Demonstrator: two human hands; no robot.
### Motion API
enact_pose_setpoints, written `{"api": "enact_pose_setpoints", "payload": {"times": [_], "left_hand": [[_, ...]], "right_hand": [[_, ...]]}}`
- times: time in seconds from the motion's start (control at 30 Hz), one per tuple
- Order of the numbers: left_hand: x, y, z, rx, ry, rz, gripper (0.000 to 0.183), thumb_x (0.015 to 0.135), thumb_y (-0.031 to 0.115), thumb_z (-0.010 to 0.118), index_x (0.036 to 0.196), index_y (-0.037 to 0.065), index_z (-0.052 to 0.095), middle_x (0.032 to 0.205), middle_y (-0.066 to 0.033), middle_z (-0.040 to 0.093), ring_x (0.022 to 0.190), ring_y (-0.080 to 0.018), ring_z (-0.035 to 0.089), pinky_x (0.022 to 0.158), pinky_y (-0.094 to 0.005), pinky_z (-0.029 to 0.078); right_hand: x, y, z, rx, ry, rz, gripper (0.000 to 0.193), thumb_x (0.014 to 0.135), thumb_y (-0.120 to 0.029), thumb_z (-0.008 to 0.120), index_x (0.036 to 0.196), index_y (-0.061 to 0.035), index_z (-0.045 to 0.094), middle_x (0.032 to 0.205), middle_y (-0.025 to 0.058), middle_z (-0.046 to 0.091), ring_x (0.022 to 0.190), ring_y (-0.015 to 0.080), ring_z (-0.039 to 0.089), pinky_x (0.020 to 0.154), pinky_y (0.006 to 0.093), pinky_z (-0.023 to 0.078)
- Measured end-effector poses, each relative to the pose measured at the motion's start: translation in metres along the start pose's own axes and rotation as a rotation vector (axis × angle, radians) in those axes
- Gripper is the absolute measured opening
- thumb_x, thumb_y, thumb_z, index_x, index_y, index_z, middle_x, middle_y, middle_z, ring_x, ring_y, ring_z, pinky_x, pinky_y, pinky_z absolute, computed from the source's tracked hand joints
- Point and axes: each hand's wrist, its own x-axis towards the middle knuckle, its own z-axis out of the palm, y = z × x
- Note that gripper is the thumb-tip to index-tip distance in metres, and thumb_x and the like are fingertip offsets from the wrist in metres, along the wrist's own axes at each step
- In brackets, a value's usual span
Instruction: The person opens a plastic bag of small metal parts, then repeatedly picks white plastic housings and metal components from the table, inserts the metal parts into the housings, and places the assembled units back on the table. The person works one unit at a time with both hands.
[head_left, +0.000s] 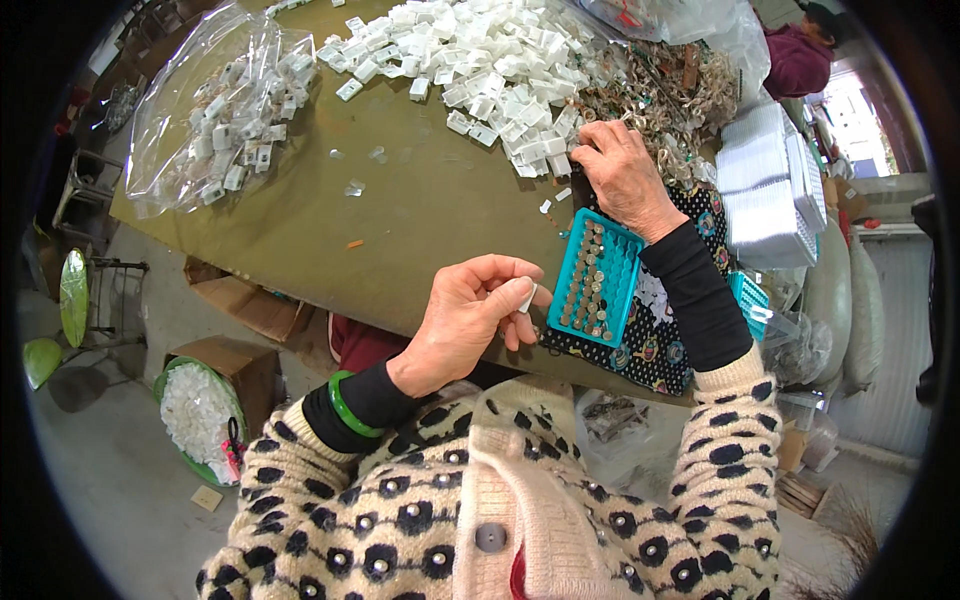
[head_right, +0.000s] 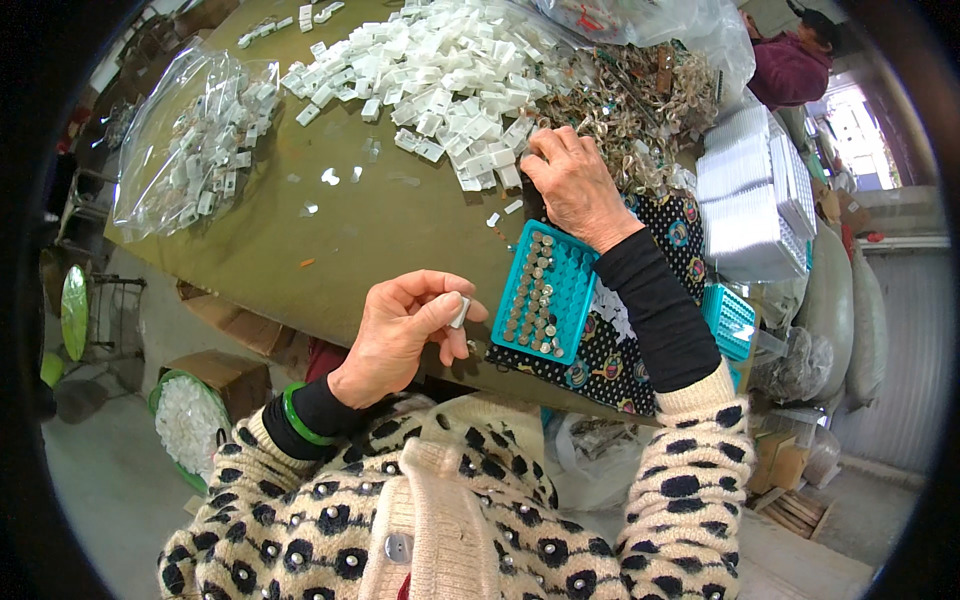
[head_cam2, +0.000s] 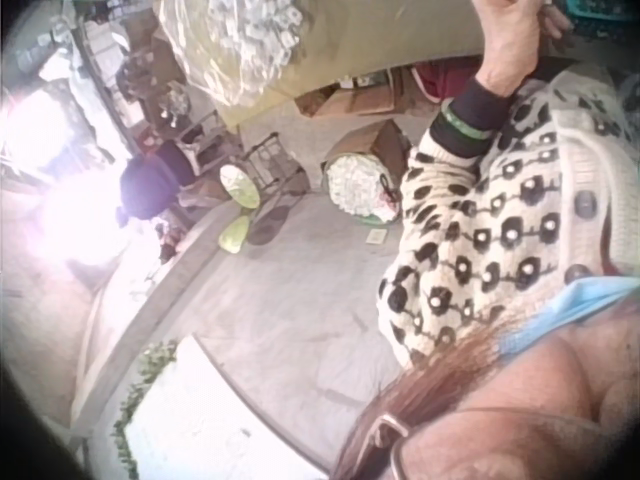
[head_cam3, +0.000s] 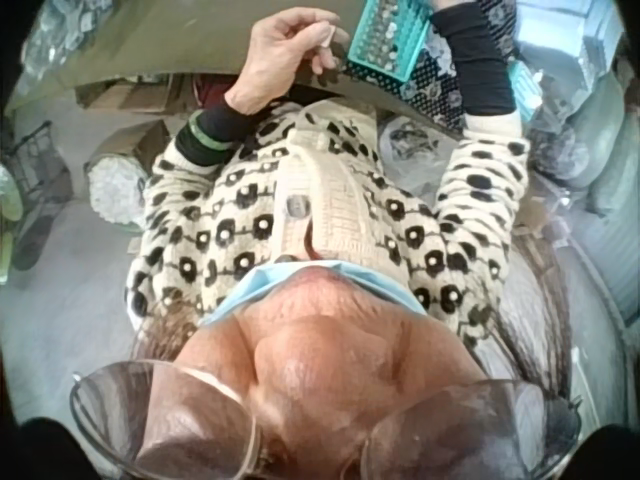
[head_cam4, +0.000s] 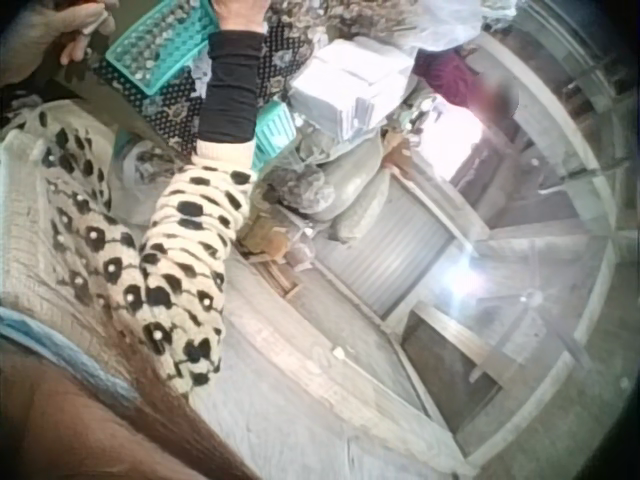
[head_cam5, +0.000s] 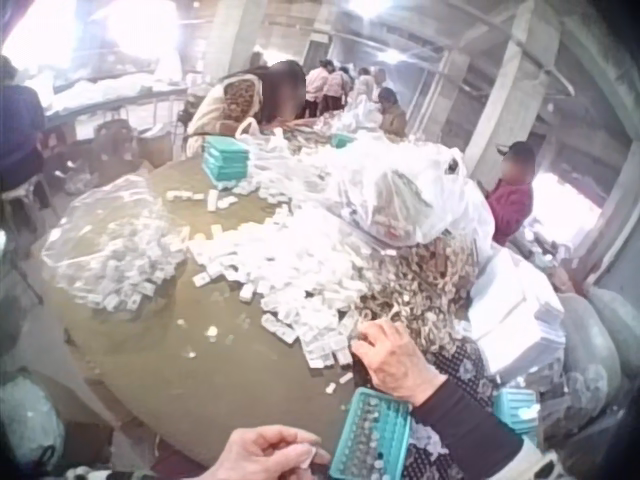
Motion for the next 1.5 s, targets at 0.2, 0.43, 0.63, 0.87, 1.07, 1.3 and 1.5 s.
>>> {"api": "enact_pose_setpoints", "payload": {"times": [0.2,0.43,0.63,0.87,1.07,1.3,1.5], "left_hand": [[-0.002,-0.002,0.003,0.001,-0.003,0.029,0.022,0.098,0.011,0.058,0.113,-0.005,0.059,0.095,-0.0124,0.069,0.063,-0.0114,0.064,0.052,-0.0228,0.052],[-0.002,-0.002,-0.001,0.005,-0.045,0.017,0.022,0.098,0.013,0.059,0.112,-0.003,0.058,0.092,-0.0098,0.068,0.065,-0.0118,0.064,0.054,-0.0232,0.053],[-0.004,0.017,-0.007,-0.125,-0.004,0.097,0.024,0.097,0.020,0.061,0.109,0.000,0.060,0.082,-0.0040,0.061,0.066,-0.0119,0.061,0.052,-0.0238,0.050],[-0.010,0.034,-0.008,-0.088,0.098,0.096,0.025,0.094,0.021,0.067,0.106,0.000,0.063,0.079,-0.0007,0.061,0.061,-0.0074,0.055,0.047,-0.0195,0.041],[-0.017,0.031,-0.010,0.024,0.110,0.151,0.019,0.092,0.015,0.069,0.104,0.000,0.067,0.075,-0.0006,0.063,0.060,-0.0063,0.055,0.049,-0.0189,0.041],[-0.024,0.022,-0.003,0.224,0.176,0.246,0.017,0.092,0.011,0.068,0.105,0.000,0.068,0.077,-0.0021,0.065,0.062,-0.0064,0.056,0.050,-0.0191,0.042],[-0.023,0.019,-0.003,-0.010,0.110,0.162,0.014,0.092,0.010,0.066,0.104,0.002,0.067,0.077,-0.0023,0.063,0.060,-0.0072,0.054,0.048,-0.0197,0.041]], "right_hand": [[0.010,0.005,-0.017,0.322,0.317,0.194,0.015,0.076,-0.007,0.070,0.088,-0.0047,0.061,0.103,0.0081,0.063,0.107,0.0301,0.054,0.093,0.0392,0.043],[0.020,-0.005,-0.035,1.939,0.297,0.875,0.011,0.089,-0.009,0.069,0.091,-0.0027,0.060,0.081,0.0056,0.067,0.074,0.0137,0.065,0.072,0.0295,0.056],[0.017,-0.068,-0.054,1.413,0.356,0.773,0.018,0.086,-0.002,0.070,0.099,0.0012,0.058,0.078,0.0046,0.065,0.063,0.0107,0.063,0.057,0.0229,0.052],[0.000,-0.151,-0.053,0.460,0.480,0.248,0.022,0.074,0.006,0.069,0.091,-0.0038,0.058,0.082,0.0103,0.059,0.068,0.0306,0.059,0.059,0.0368,0.048],[-0.015,-0.169,-0.060,0.958,0.437,0.449,0.017,0.084,0.002,0.068,0.099,-0.0002,0.061,0.084,0.0073,0.064,0.065,0.0125,0.061,0.058,0.0238,0.049],[-0.024,-0.170,-0.057,1.308,0.394,0.649,0.013,0.090,-0.005,0.066,0.101,-0.0001,0.062,0.083,0.0055,0.065,0.063,0.0094,0.055,0.057,0.0231,0.046],[-0.030,-0.174,-0.053,1.089,0.412,0.584,0.018,0.085,-0.001,0.070,0.101,-0.0007,0.063,0.085,0.0054,0.066,0.068,0.0114,0.061,0.060,0.0249,0.049]]}}
